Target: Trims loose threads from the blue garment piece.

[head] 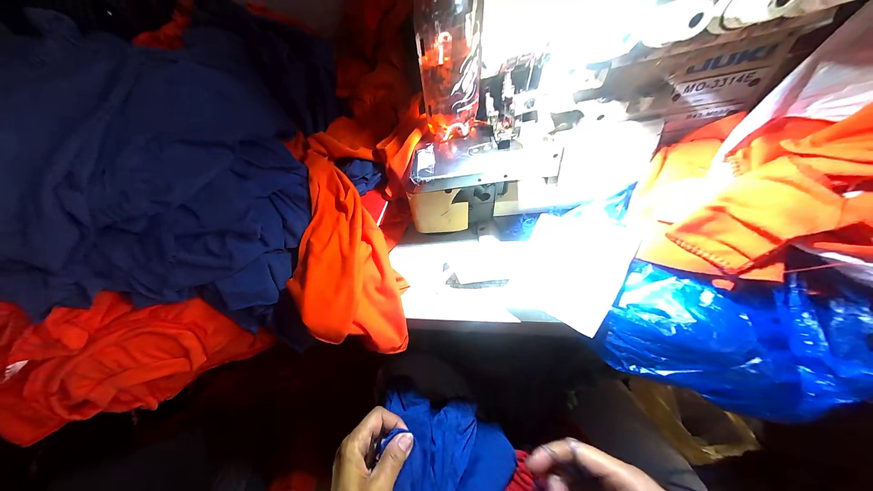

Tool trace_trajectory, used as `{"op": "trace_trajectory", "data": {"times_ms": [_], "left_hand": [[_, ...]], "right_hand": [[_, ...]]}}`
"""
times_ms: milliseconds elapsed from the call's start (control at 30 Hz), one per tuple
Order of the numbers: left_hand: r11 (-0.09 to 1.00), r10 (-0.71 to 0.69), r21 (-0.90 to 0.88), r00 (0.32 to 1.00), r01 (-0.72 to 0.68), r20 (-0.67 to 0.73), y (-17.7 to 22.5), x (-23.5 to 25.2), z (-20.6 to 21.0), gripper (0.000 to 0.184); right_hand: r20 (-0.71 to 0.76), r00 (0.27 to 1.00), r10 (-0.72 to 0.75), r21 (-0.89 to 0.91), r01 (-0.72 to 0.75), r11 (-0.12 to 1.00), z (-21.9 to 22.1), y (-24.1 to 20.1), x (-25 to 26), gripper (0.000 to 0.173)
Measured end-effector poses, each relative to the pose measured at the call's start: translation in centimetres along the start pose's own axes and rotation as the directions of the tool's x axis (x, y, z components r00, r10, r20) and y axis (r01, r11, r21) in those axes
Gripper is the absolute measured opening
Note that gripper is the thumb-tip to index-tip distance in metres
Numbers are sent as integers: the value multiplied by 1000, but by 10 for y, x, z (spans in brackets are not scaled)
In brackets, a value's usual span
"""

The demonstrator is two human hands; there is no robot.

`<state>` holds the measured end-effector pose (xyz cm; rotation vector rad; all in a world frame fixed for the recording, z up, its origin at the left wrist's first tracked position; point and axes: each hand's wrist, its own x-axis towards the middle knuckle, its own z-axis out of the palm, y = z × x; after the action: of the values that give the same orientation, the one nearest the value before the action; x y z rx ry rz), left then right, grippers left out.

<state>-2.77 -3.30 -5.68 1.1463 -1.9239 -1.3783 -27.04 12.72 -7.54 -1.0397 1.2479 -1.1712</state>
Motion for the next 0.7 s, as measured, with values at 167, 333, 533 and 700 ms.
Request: {"op": "trace_trajectory", "data": {"times_ms": [167,333,533,700], "left_hand": [[992,83,-103,988,-70,129,57,3,7,7],[988,156,-42,975,-152,161,64,17,12,7],[772,309,581,951,-257,10,56,28,15,30],[814,272,491,951,-310,150,72,14,10,37]], "right_hand": [[13,984,-177,39,176,984,54,-29,44,51],[27,998,-49,380,35,924,55,-35,55,4],[-48,996,73,509,-38,860,37,-25,47,19],[-122,981,154,589,-53,807,31,-19,50,23]]}}
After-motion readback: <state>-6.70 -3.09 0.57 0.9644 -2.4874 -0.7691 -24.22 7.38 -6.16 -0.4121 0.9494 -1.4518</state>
